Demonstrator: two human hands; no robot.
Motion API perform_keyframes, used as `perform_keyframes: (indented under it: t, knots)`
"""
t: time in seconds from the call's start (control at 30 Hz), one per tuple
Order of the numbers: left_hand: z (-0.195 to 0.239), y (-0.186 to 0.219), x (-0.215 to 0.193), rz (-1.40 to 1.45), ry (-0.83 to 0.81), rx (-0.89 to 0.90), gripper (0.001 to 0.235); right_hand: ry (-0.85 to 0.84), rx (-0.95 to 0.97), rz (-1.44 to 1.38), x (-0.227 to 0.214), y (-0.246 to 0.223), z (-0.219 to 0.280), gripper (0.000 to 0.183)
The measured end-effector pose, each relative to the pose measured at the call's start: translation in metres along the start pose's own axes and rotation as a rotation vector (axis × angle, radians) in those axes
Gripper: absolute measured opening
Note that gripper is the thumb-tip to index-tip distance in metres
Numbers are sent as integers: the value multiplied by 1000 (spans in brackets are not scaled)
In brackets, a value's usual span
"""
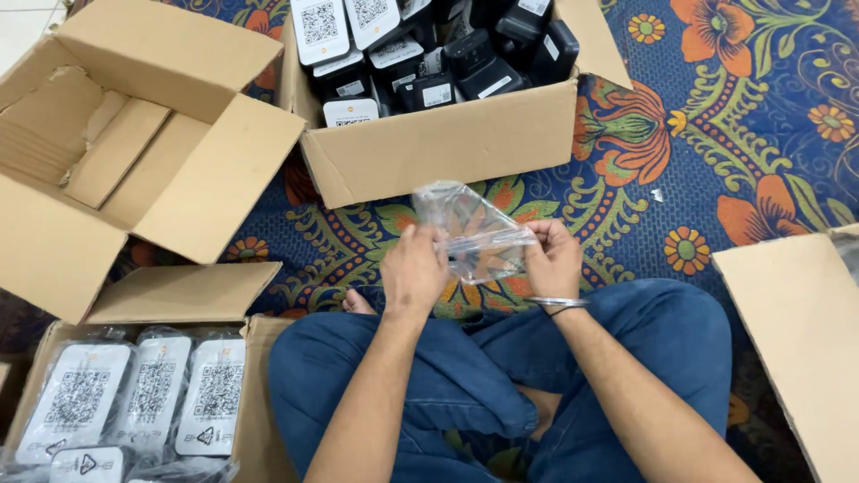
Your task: The recorder is packing and unpacking small electronic devices with QR code labels into and out of cardboard boxes while sitting on a rug.
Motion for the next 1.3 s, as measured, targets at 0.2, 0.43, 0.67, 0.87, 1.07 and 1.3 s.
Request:
perform_keyframes:
  t: [0.2,0.43,0.67,0.87,1.07,1.3]
  knots:
    - [8,18,5,166,-8,103,18,227,-735,995,46,-157,46,62]
    - [14,24,19,-176,20,177,16,2,-282,553,26,-54,25,19]
    - [-20,18,-4,386,87,121,25,-279,35,-195,26,15,7,9]
    - [-61,-31,-42,490,328,75,13,-430,198,-251,59,-20,-48,14]
    - [-83,-65,-31,472,339,-219,21,-205,19,61,113,-43,-180,22]
    - [-118,-82,-18,455,274,-326,27,-341,-616,1167,177,-49,-289,72]
Point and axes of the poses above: each hand's wrist, its own z-axis away from the middle knuckle, its own x-axis out of the palm, y = z × x, the point moved 4 cm from there along -z, towards the middle knuckle, and after that the axes turned 5 degrees about -y, right-handed, at the moved point
